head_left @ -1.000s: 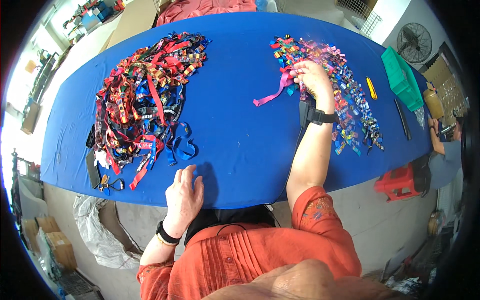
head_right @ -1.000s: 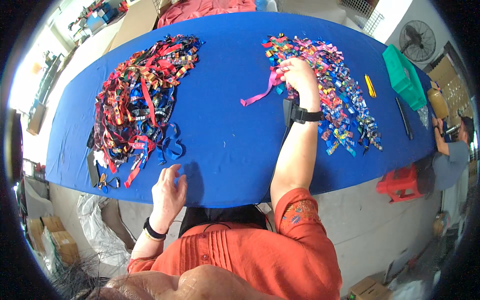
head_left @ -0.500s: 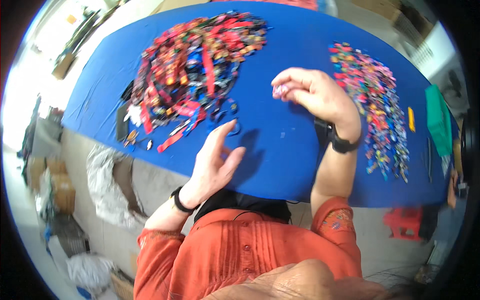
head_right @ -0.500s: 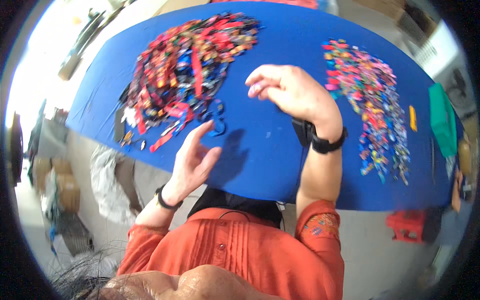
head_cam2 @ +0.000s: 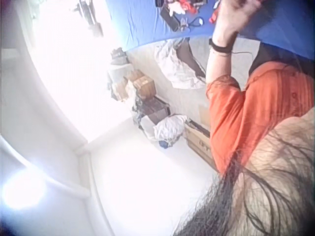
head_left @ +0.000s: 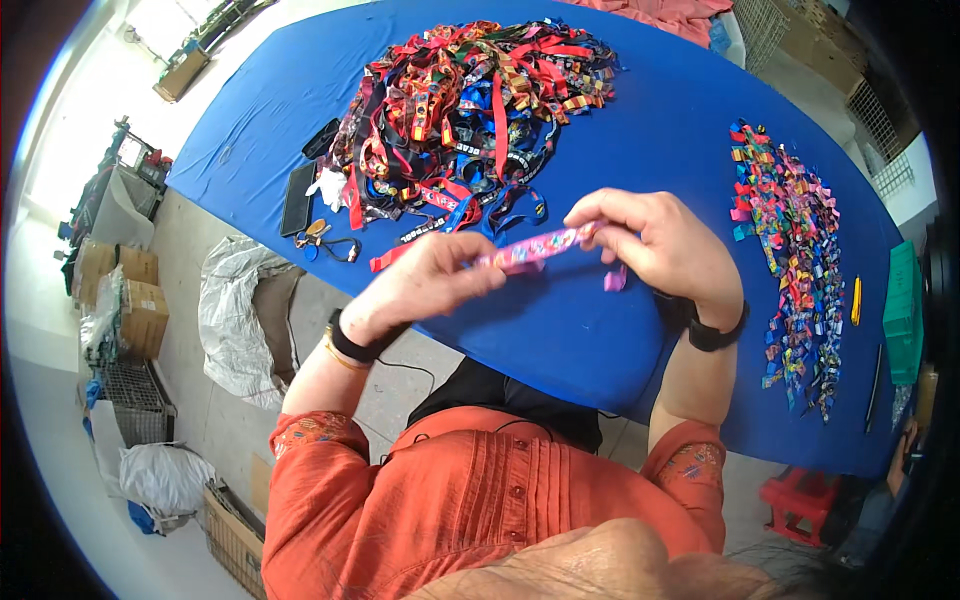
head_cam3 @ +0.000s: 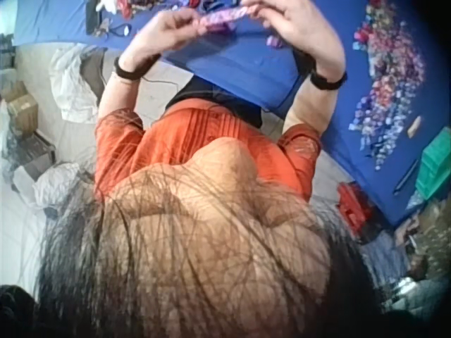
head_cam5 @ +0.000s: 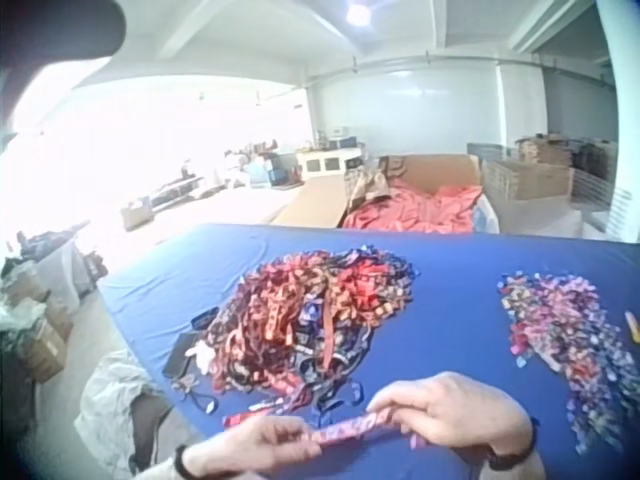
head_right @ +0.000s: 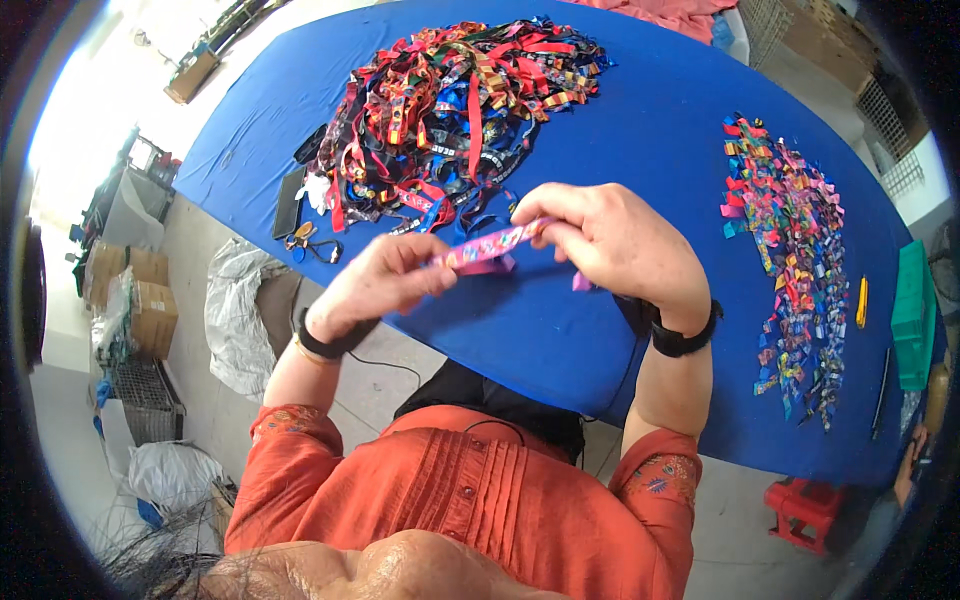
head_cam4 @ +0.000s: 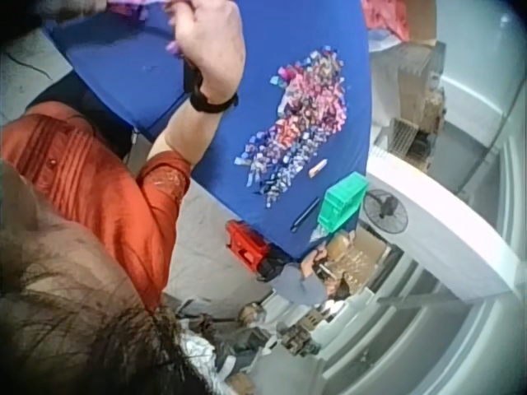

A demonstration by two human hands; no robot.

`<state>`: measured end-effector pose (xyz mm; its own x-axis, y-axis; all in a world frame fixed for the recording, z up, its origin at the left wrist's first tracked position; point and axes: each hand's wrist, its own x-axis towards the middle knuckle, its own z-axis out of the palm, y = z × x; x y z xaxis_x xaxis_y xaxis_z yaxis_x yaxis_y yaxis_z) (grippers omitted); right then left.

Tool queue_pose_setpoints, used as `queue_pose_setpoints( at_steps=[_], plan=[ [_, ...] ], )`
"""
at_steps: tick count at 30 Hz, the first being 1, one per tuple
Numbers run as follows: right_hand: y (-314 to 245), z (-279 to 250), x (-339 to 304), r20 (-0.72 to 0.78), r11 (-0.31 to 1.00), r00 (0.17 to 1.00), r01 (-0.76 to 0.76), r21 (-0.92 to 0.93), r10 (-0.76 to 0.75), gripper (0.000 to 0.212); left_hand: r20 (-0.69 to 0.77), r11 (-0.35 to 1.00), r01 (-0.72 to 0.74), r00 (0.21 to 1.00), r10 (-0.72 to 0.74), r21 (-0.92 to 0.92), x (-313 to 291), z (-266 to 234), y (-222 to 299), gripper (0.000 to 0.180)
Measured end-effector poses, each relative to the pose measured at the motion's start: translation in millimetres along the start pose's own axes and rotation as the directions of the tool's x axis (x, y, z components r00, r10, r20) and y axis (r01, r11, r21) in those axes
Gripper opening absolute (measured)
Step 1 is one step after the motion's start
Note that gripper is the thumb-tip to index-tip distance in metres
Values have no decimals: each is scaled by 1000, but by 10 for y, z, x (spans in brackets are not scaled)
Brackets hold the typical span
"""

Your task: Manually tying decorative bows using colorful printed fabric strips at a factory workstation.

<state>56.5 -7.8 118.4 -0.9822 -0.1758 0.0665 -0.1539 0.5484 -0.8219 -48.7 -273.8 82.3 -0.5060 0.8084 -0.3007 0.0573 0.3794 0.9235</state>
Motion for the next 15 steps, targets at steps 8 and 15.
queue_pose_setpoints(
  at_steps=[8,15],
  plan=[
    [286,21,152,-317,975,942,39,-218,-108,19,-495,749,106,809,318,654,458,-993,-103,28],
    [194,-16,112,-322,970,944,-12,-242,-69,17,-533,421,334,617,579,844,878,-1200,-361,16]
  ],
)
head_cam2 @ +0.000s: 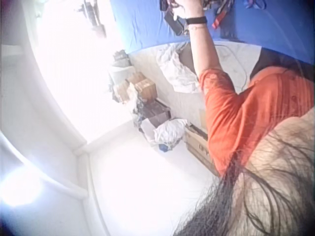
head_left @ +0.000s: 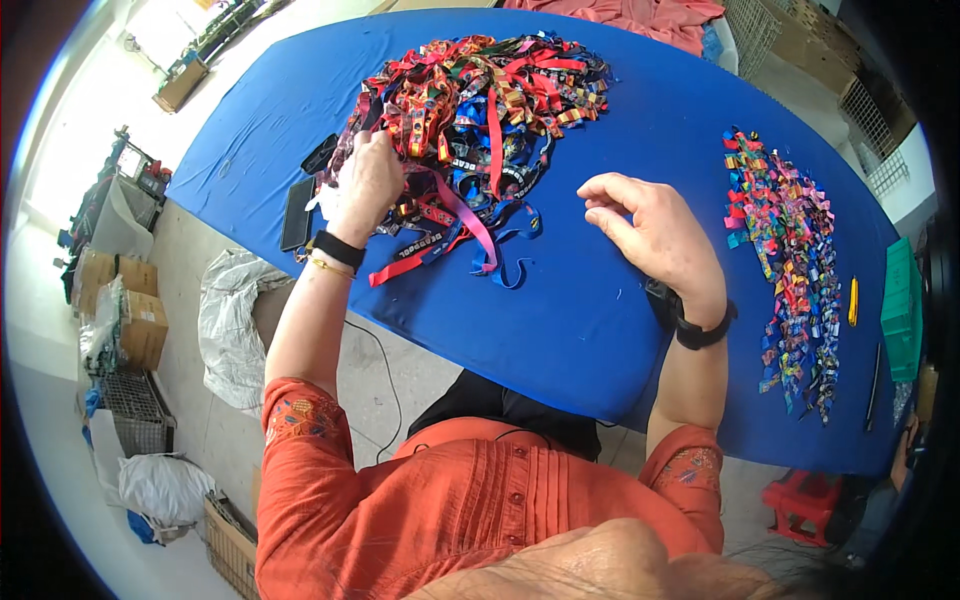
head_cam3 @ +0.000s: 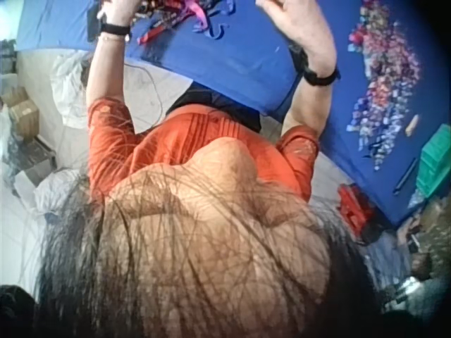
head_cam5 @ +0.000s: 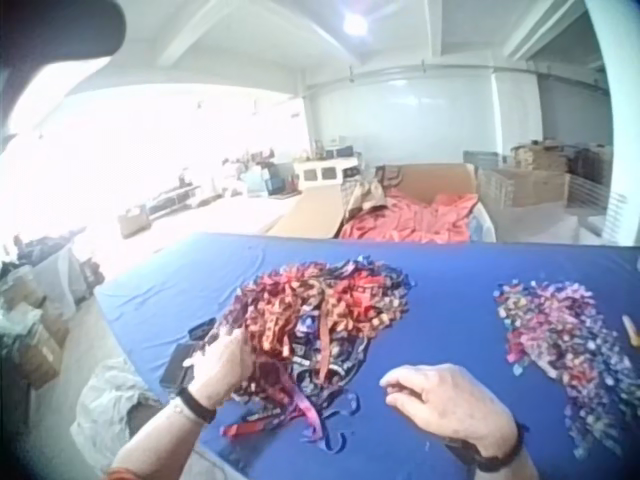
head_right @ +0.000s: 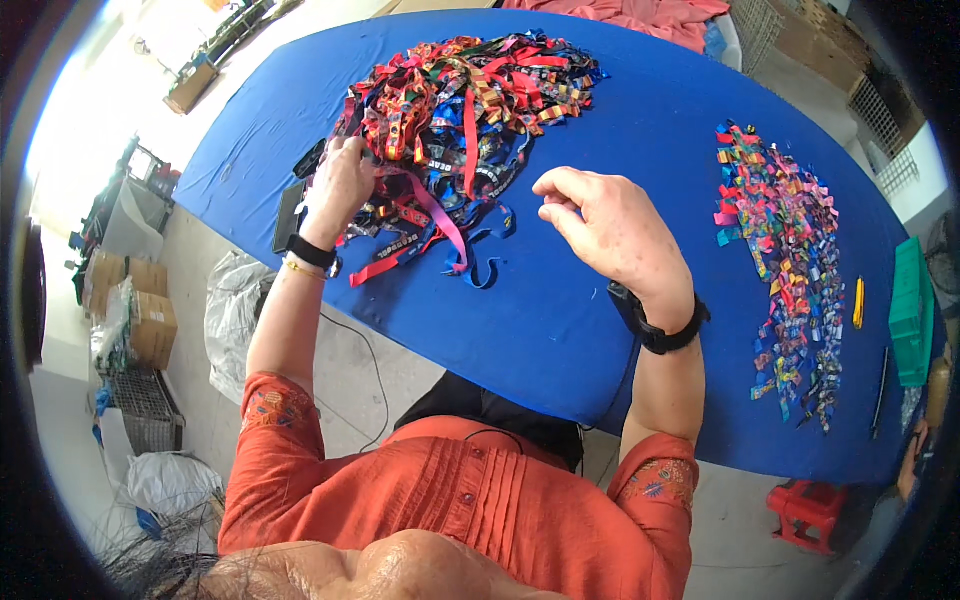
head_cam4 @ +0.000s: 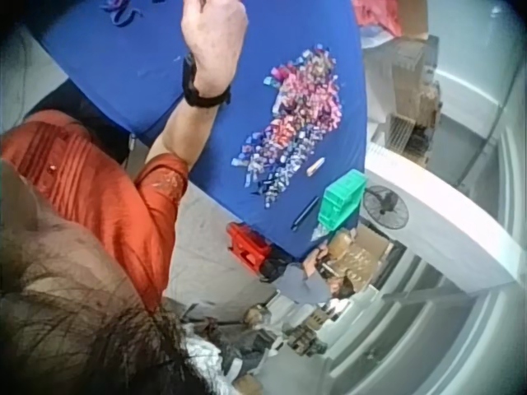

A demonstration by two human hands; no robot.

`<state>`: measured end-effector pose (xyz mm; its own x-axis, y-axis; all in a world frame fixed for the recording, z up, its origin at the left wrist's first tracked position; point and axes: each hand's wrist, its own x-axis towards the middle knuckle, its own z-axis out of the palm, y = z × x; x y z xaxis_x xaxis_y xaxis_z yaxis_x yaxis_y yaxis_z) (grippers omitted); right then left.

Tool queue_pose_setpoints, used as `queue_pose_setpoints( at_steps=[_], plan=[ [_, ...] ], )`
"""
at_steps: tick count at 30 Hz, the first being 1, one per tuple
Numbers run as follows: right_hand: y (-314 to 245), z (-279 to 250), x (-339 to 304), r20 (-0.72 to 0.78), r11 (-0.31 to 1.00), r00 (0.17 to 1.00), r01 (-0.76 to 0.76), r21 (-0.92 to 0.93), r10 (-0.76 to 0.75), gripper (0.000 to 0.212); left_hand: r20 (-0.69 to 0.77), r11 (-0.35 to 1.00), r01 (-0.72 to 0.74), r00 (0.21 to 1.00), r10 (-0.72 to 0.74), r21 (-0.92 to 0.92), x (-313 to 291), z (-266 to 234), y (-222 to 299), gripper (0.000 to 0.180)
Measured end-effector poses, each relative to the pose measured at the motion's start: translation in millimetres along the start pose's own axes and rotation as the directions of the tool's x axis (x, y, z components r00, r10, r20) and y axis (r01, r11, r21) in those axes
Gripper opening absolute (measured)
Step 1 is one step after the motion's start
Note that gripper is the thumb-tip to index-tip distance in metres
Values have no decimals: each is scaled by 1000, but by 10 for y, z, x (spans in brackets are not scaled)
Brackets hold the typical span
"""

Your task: Manually tying decorative bows using colorful printed fabric strips at a factory workstation.

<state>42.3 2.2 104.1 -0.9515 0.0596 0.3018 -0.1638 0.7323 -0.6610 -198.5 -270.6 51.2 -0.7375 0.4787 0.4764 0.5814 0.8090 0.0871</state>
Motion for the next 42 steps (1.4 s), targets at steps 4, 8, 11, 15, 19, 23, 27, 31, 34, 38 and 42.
queue_pose_setpoints(
  at_steps=[4,8,11,15,19,23,27,31,34,38,42],
  plan=[
    [1,3,-37,-17,996,998,55,-67,-56,17,50,983,-35,998,44,-178,109,201,408,18],
    [-91,-30,-44,29,995,999,38,-96,-35,18,67,948,-173,978,197,-269,220,564,425,19],
    [-112,-51,-63,16,995,998,56,-85,-55,18,166,965,-154,967,191,-212,262,686,421,20],
    [-130,-88,-75,-39,993,994,98,-60,-101,15,178,960,-90,974,140,-265,340,662,307,18],
    [-111,-107,-84,-58,995,995,82,-52,-85,14,194,671,169,980,-38,-722,446,137,470,18],
    [-118,-96,-75,-56,997,996,62,-48,-64,16,329,266,291,938,112,-919,329,-598,732,13],
    [-215,73,10,-239,981,966,136,140,-99,42,400,155,369,835,379,-916,32,-985,1069,10],
    [-203,160,39,-46,794,995,95,601,-84,50,419,94,438,746,517,-894,-154,-1111,1252,10],
    [-162,38,12,217,641,973,-119,758,-77,36,380,14,433,775,504,-901,-129,-1067,1227,11],
    [-151,-212,-74,303,690,953,-214,691,-9,19,406,1,439,828,386,-898,-67,-912,1033,8],
    [41,-479,-195,41,914,997,-75,399,63,12,438,15,462,830,346,-887,-128,-889,1001,7]
  ],
)
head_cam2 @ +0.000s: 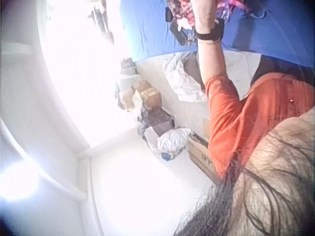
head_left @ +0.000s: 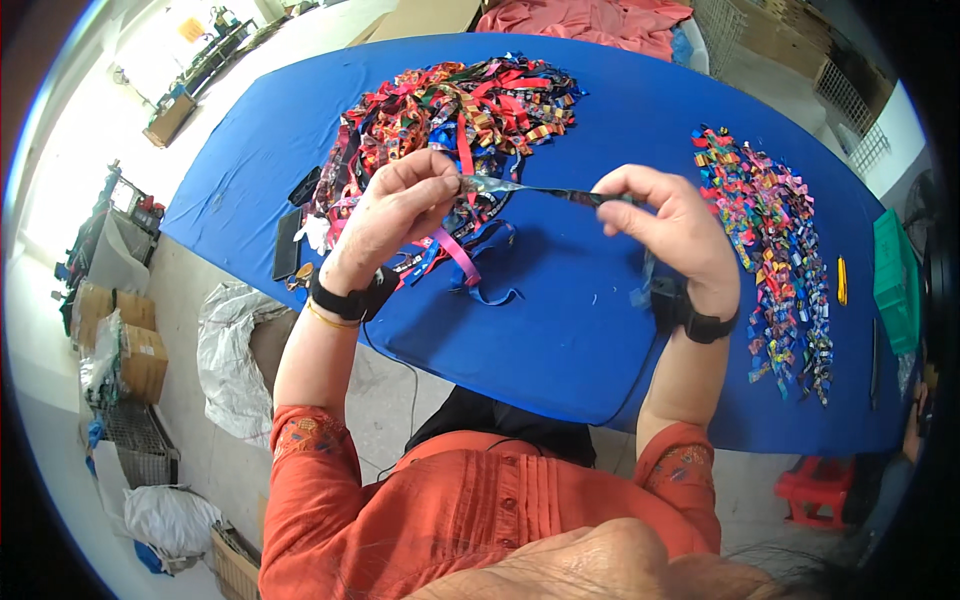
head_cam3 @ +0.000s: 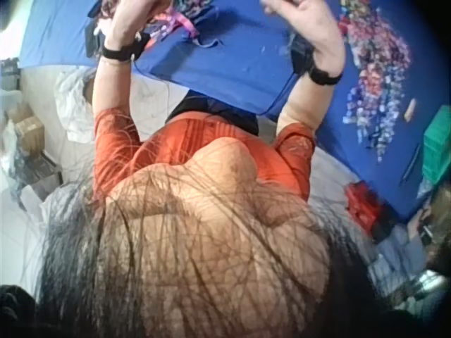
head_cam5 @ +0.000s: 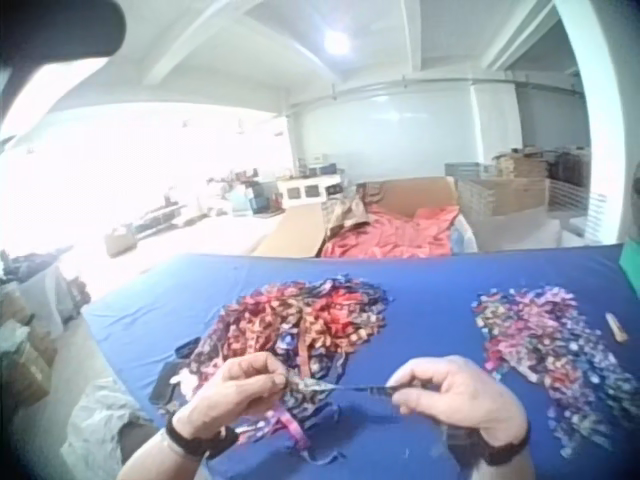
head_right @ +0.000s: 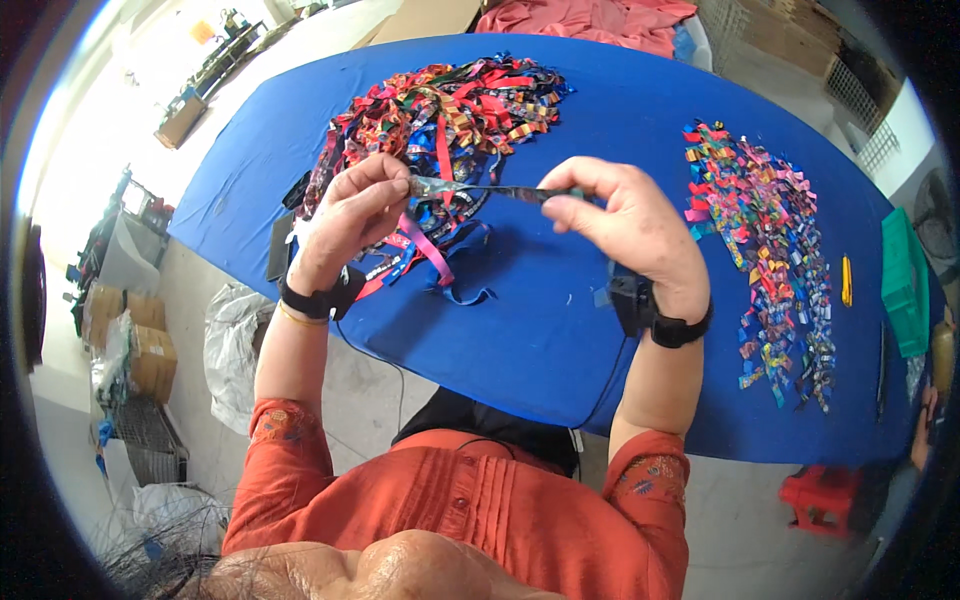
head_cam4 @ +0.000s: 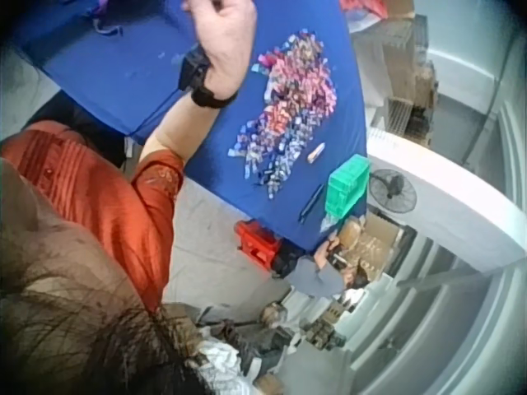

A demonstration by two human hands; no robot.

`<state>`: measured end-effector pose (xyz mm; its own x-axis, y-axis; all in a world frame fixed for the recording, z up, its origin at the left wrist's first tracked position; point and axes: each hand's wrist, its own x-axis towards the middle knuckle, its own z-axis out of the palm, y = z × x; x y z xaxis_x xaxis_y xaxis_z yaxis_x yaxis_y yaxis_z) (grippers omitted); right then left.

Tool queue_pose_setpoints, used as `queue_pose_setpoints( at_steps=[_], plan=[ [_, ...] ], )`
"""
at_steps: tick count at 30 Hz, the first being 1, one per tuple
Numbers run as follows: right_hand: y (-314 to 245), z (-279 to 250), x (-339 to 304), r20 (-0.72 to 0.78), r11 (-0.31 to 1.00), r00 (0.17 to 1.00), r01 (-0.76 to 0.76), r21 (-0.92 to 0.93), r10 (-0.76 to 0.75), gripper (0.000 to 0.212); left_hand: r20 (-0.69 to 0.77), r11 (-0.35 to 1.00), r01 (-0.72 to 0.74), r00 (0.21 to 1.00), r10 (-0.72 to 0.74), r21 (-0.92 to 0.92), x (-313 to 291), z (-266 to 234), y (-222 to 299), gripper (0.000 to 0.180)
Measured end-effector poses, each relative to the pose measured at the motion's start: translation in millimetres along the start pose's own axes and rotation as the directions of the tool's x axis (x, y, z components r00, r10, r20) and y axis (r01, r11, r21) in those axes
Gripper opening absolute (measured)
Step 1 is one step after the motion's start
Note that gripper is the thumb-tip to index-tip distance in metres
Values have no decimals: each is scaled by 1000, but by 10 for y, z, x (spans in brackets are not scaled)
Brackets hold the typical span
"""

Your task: Manually tying decorative bows using colorful printed fabric strips at a factory workstation.

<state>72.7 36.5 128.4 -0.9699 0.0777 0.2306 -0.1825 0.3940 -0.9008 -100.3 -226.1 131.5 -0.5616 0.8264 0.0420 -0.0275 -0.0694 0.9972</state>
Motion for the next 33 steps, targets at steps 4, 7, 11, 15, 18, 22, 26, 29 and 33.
queue_pose_setpoints(
  at_steps=[4,7,11,15,18,22,26,29,33],
  plan=[
    [145,-347,-164,-328,896,942,-83,-436,-73,14,-55,995,95,994,-93,40,-37,86,-159,9],
    [336,-592,-249,-551,819,834,-293,-494,-34,16,-60,981,167,985,-162,100,-104,261,-309,11],
    [449,-875,-449,-722,648,692,-556,-521,14,14,10,943,305,951,-309,137,-186,633,-553,14],
    [811,-1156,-651,-806,576,591,-647,-499,-34,16,173,908,403,892,-417,113,-120,1046,-727,13],
    [999,-1175,-583,-834,436,551,-745,-505,-24,16,216,898,407,874,-436,164,63,1163,-821,10],
    [1375,-1262,-707,-885,417,465,-806,-419,9,13,242,899,428,866,-437,93,321,1372,-950,10],
    [1554,-1375,-857,-913,431,407,-821,-373,-14,12,272,890,421,848,-455,177,404,1400,-1129,13],
    [1543,-1422,-901,-912,447,408,-811,-377,-28,13,269,854,435,819,-507,285,368,1314,-1146,13],
    [1383,-1393,-918,-891,509,445,-749,-423,-86,20,204,812,462,810,-550,356,144,1090,-991,11]
  ],
)
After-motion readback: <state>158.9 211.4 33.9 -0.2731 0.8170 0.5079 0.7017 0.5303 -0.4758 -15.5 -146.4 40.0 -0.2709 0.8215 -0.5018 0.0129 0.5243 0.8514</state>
